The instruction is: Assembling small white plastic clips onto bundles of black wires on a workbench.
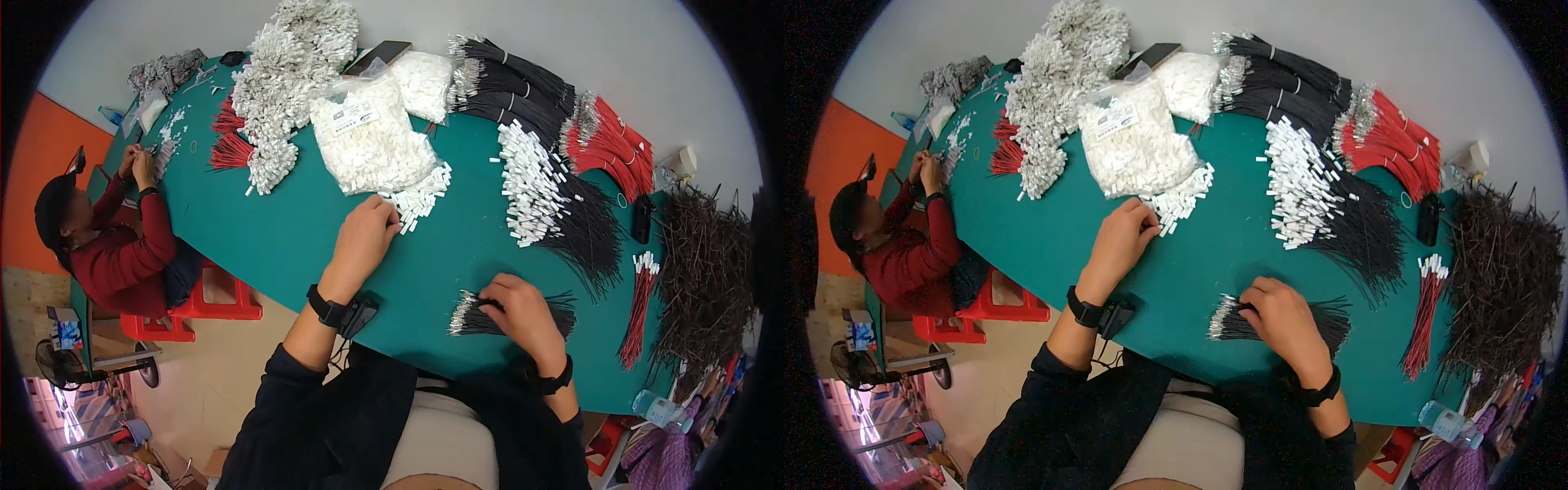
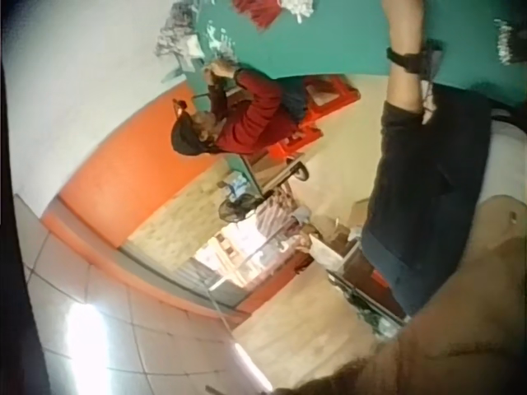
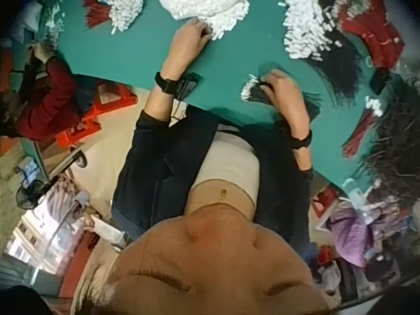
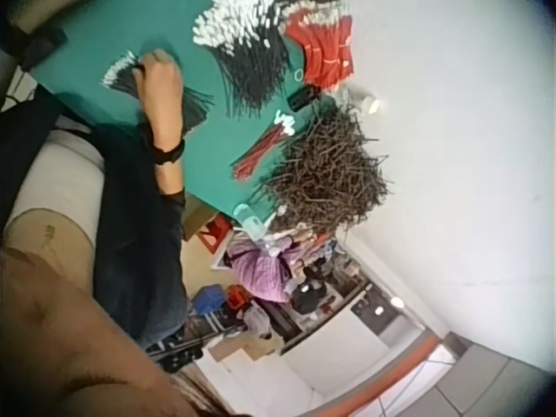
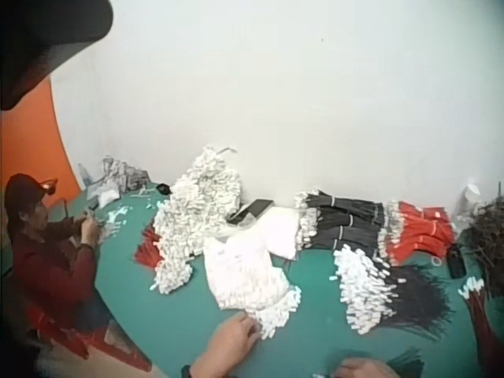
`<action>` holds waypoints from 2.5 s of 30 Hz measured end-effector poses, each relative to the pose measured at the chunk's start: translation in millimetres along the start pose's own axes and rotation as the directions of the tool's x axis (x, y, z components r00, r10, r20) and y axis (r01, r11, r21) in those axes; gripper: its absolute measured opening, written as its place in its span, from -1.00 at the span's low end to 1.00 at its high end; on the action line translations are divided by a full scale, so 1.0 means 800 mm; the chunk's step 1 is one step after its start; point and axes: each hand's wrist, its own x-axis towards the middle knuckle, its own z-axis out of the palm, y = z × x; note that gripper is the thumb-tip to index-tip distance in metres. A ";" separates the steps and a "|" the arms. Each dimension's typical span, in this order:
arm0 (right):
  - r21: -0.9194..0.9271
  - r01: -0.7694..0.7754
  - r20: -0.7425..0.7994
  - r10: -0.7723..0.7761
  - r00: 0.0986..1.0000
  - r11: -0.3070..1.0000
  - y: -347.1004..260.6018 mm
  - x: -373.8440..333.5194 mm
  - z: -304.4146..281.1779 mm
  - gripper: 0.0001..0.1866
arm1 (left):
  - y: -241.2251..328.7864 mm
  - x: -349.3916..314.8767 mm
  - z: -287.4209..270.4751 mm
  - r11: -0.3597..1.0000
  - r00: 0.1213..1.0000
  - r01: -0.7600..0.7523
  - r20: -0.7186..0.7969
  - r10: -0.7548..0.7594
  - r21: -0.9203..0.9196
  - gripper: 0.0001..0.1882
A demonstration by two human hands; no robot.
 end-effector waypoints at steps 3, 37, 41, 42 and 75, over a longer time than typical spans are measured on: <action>0.027 -0.013 -0.025 0.014 1.000 1.000 0.003 -0.002 0.000 -0.90 | 0.002 -0.004 -0.004 0.999 0.999 -0.001 -0.039 0.003 0.047 -0.89; 0.143 0.058 -0.571 0.035 0.820 0.988 -0.053 0.006 -0.030 -0.85 | 0.120 -0.036 -0.010 0.336 0.939 0.337 0.342 -0.048 -0.879 -0.86; 0.131 0.073 -0.584 0.017 0.811 0.989 -0.052 0.006 -0.029 -0.85 | 0.119 -0.037 -0.008 0.352 0.938 0.336 0.343 -0.045 -0.873 -0.86; 0.121 0.079 -0.584 0.007 0.812 0.989 -0.052 0.006 -0.029 -0.84 | 0.119 -0.037 -0.008 0.350 0.938 0.338 0.344 -0.045 -0.874 -0.86; 0.105 0.065 -0.552 0.004 0.834 0.992 -0.052 0.000 -0.037 -0.88 | 0.110 -0.042 -0.012 0.443 0.957 0.282 0.282 -0.067 -0.851 -0.88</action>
